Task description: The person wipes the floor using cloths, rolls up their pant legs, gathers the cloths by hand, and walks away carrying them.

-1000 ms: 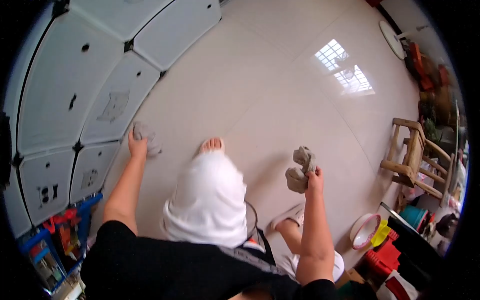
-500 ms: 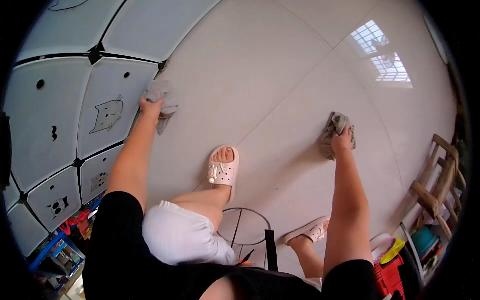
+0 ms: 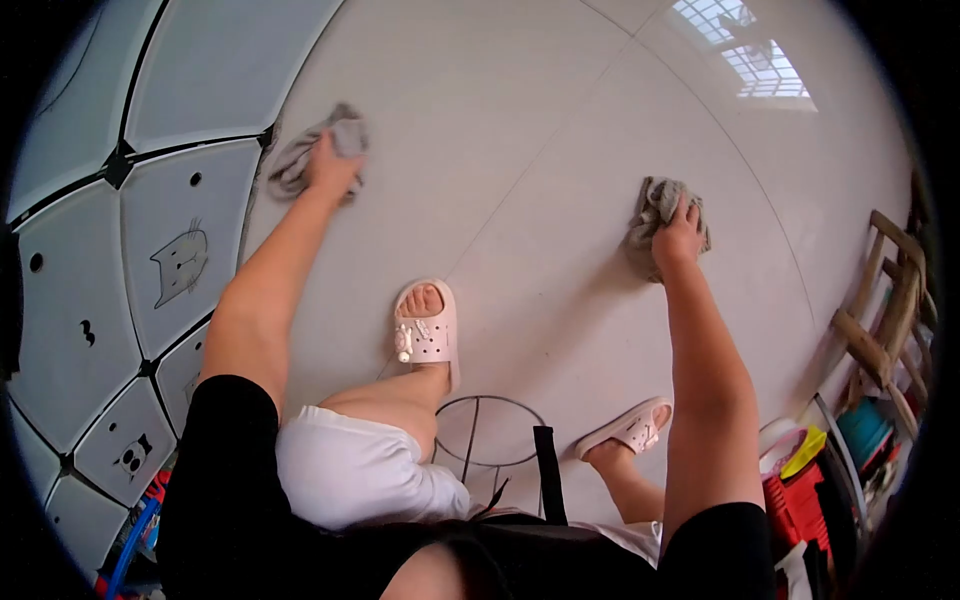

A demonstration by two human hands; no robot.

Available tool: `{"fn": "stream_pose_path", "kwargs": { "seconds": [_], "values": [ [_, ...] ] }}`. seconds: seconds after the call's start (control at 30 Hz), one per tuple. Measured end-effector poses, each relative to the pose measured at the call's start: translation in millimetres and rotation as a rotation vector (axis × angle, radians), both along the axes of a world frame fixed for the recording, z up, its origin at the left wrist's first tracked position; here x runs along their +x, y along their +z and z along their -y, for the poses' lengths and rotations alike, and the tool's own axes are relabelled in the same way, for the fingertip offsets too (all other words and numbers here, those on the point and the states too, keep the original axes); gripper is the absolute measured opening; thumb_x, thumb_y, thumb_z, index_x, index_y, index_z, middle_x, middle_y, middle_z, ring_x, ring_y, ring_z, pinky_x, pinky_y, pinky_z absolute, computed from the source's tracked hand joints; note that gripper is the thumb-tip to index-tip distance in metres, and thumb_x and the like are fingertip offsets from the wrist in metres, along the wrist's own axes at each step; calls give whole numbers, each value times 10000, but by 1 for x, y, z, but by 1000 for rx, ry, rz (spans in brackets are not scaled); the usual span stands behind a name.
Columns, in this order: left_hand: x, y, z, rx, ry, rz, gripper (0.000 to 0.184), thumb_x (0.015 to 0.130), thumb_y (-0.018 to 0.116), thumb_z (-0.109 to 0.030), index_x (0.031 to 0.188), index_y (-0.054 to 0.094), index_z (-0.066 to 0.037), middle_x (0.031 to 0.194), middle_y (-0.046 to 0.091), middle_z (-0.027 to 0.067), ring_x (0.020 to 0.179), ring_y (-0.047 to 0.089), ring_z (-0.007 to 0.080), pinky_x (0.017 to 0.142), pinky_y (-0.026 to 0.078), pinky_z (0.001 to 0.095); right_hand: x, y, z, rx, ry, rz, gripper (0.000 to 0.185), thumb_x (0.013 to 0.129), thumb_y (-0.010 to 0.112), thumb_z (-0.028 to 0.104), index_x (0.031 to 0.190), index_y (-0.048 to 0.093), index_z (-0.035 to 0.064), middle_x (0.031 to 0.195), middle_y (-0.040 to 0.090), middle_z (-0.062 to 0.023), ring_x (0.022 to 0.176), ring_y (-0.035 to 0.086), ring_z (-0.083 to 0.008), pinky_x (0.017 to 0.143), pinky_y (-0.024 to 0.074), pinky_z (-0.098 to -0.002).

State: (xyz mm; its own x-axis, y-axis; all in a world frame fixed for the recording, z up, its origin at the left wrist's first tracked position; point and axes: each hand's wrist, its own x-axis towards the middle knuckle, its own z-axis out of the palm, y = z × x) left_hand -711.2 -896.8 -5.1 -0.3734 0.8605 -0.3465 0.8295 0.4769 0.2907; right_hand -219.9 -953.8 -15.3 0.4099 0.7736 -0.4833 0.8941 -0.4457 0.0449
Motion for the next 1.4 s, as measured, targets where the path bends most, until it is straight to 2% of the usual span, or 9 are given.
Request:
{"fn": "stream_pose_path", "kwargs": {
  "seconds": [0.2,0.37,0.4,0.5,0.7,0.83,0.93,1.23,1.4],
  "values": [
    [144,-4,63,-68,-862,457,626,638,655,-212,1181,380,-69,1161,412,144,1055,404,238,878,319,385,-7,13,-3,-17,-59,4,674,707,429,46,1303,176,234,1348,161,-82,1167,259,-380,972,239,-409],
    [175,46,123,-439,-534,1124,516,657,675,-230,1127,469,-172,1084,454,79,977,412,187,843,284,439,-19,26,-2,7,-98,-53,710,682,420,-45,1296,198,236,1353,148,-56,1144,279,-389,953,286,-391],
    [166,63,115,-291,-466,1024,433,675,659,-217,1080,509,-178,918,559,67,817,511,165,719,424,401,-21,32,-4,-14,-109,-60,717,679,423,-55,1296,199,234,1353,148,-57,1142,282,-386,951,290,-390],
    [117,99,73,-162,-154,1109,544,676,566,-61,1173,357,15,1094,470,112,1019,447,174,854,372,281,-21,34,-4,-33,-142,-81,722,684,414,-62,1297,189,249,1355,137,-58,1133,291,-386,953,291,-381],
    [56,150,0,360,422,696,536,702,518,-61,1183,302,32,1097,447,136,978,466,197,829,391,293,-2,1,19,285,135,-86,700,698,451,-18,1297,183,227,1340,164,-87,1117,283,-412,935,293,-416],
    [-1,68,-51,578,414,63,571,695,539,-40,1194,274,44,1194,376,171,1087,390,262,899,323,320,-4,0,21,264,113,-93,713,679,464,-7,1295,190,226,1334,181,-89,1126,278,-410,951,261,-420],
    [-2,30,-94,469,466,184,593,676,550,-43,1196,275,38,1179,383,197,1104,374,304,921,302,327,-6,4,21,508,213,-131,726,664,484,18,1296,193,226,1335,185,-91,1145,264,-402,975,208,-430],
    [95,9,-173,341,390,666,519,653,463,54,1155,384,-51,1183,408,165,1076,415,272,893,336,299,-7,3,18,272,82,-111,656,702,461,19,1285,219,194,1339,163,-113,1124,275,-406,949,281,-416],
    [207,-13,-204,321,-381,519,515,607,430,101,1088,457,-80,1085,493,134,1031,451,245,867,349,276,-9,9,15,221,80,-87,629,716,457,20,1279,229,185,1339,155,-119,1128,260,-409,938,302,-417]
  ]
}}
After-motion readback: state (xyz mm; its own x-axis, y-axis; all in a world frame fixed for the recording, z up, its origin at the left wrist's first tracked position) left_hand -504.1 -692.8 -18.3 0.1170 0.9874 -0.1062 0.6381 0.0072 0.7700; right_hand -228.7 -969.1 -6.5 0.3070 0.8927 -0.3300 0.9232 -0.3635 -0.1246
